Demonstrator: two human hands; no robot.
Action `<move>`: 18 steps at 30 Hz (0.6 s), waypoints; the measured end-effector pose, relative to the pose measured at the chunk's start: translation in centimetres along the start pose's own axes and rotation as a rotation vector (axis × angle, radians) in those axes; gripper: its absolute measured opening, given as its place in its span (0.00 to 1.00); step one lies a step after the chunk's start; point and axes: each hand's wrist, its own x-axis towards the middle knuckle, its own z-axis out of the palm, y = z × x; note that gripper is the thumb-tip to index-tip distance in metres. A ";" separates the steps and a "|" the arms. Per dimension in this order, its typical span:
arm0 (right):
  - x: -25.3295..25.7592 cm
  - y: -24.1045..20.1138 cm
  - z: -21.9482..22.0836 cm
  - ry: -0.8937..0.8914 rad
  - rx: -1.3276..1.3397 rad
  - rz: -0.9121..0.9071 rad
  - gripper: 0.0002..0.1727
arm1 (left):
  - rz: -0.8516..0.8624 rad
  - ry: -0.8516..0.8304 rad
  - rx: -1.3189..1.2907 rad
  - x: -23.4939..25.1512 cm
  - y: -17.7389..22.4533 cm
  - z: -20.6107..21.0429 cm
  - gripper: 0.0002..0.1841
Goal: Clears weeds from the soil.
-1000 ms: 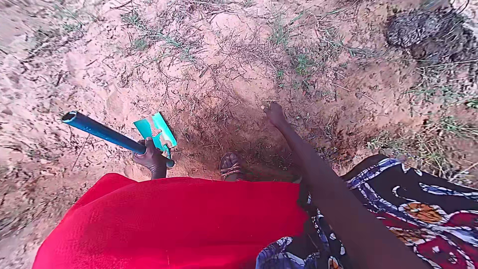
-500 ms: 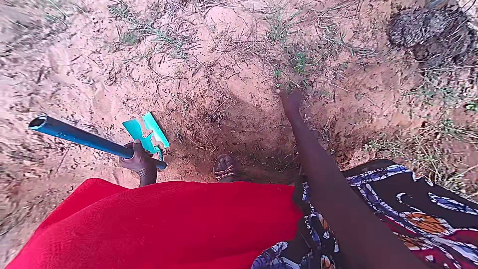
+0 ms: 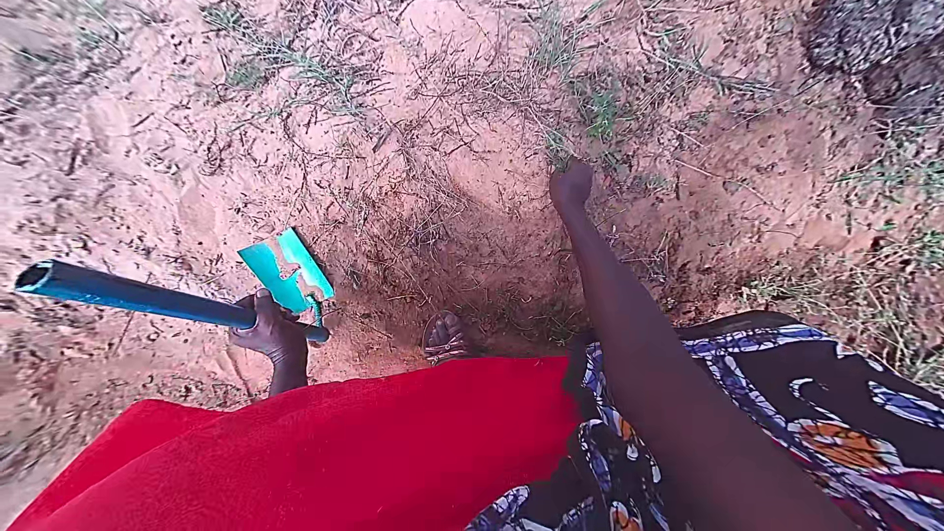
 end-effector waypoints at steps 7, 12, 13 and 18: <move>-1.2 0.8 0.1 -0.066 -0.113 -0.073 0.19 | -0.016 0.015 -0.005 0.1 -0.1 0.1 0.06; -1.6 1.5 0.8 0.002 -0.068 -0.136 0.21 | 0.009 -0.014 -0.007 -0.2 0.3 0.0 0.06; -1.6 1.7 0.8 0.006 -0.050 -0.138 0.20 | 0.009 -0.016 -0.008 -0.2 0.5 0.0 0.06; -2.4 3.4 1.8 0.074 -0.016 -0.256 0.19 | 0.022 -0.004 0.015 -0.2 0.3 0.0 0.06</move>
